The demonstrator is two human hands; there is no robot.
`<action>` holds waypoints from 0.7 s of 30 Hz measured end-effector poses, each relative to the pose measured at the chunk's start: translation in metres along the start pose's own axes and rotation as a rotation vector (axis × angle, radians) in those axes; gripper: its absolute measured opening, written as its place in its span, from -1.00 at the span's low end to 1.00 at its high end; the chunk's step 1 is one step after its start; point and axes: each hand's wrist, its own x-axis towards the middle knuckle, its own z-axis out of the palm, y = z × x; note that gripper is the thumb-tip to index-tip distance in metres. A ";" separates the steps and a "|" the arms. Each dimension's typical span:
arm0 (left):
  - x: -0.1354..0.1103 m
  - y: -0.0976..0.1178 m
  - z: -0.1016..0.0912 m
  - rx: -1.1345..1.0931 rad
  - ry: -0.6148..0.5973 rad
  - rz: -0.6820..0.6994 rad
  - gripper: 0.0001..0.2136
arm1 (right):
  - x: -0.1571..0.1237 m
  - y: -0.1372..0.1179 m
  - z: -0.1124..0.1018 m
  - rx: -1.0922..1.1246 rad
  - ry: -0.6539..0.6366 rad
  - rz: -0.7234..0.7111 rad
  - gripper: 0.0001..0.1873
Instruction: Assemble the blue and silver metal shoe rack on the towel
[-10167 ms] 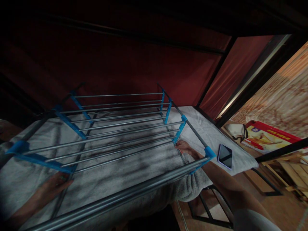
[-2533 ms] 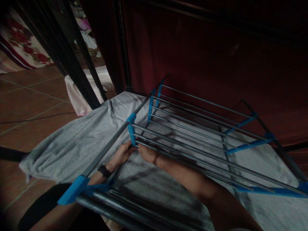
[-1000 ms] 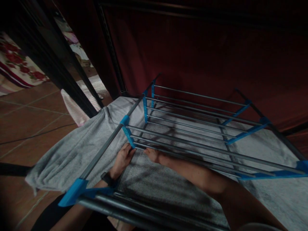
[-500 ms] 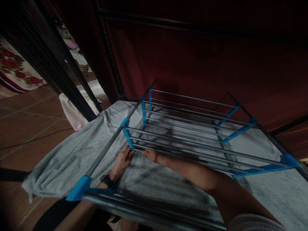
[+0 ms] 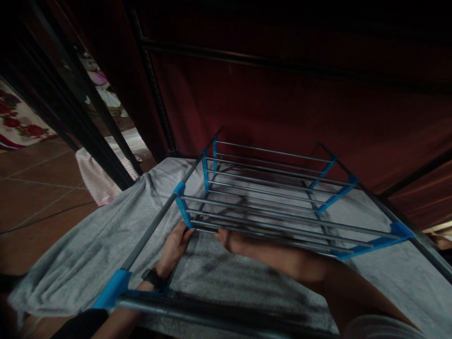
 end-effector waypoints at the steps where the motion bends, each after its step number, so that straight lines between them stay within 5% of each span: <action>1: 0.000 0.000 0.000 0.002 0.001 0.000 -0.77 | 0.001 0.001 0.002 0.000 -0.013 -0.010 -0.71; 21: 0.001 -0.007 0.004 0.016 0.057 -0.001 -0.80 | 0.005 0.001 0.001 0.008 -0.055 0.011 -0.63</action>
